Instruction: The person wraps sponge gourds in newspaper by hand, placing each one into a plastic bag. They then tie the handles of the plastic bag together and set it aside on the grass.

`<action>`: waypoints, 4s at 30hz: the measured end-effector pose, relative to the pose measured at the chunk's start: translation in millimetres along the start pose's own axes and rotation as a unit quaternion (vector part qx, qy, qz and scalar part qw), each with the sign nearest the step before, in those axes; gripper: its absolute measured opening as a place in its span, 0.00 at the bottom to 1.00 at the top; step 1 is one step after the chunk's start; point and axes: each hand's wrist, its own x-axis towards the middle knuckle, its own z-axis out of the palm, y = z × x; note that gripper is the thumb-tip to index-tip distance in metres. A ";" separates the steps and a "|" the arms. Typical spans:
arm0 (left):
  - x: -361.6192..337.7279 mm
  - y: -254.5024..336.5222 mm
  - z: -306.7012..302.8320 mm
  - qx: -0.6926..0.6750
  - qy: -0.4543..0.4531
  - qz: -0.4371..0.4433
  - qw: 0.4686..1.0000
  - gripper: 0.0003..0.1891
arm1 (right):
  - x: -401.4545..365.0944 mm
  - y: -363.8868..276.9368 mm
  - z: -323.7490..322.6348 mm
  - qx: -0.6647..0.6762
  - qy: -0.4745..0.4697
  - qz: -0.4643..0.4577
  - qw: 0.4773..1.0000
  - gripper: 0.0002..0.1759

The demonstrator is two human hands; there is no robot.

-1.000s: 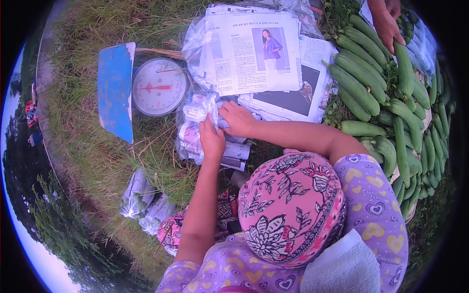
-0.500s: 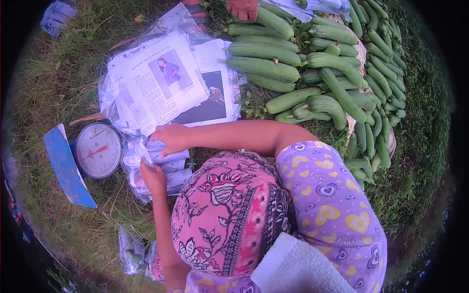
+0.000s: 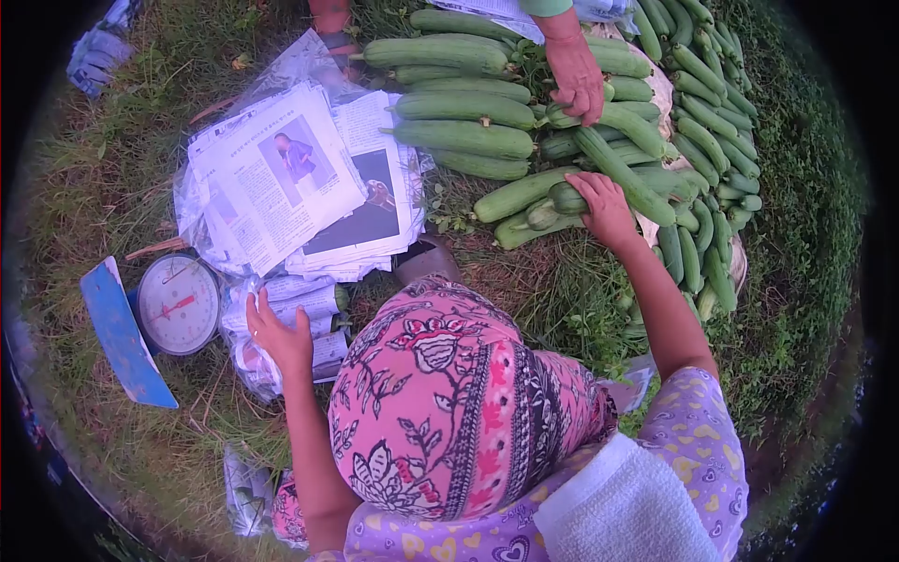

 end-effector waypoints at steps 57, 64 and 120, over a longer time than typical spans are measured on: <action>-17.6 -15.3 30.2 -0.086 -0.071 0.048 0.993 0.28 | -113.6 -70.9 22.7 0.833 -0.293 0.287 0.372 0.42; -15.8 -15.3 31.9 -0.081 -0.087 0.043 0.992 0.28 | -154.0 -95.3 47.9 0.863 -0.184 0.379 0.279 0.30; 41.0 -5.6 30.1 -0.060 -0.040 0.041 0.997 0.26 | 237.8 -201.7 26.2 0.594 -0.257 -0.091 0.757 0.34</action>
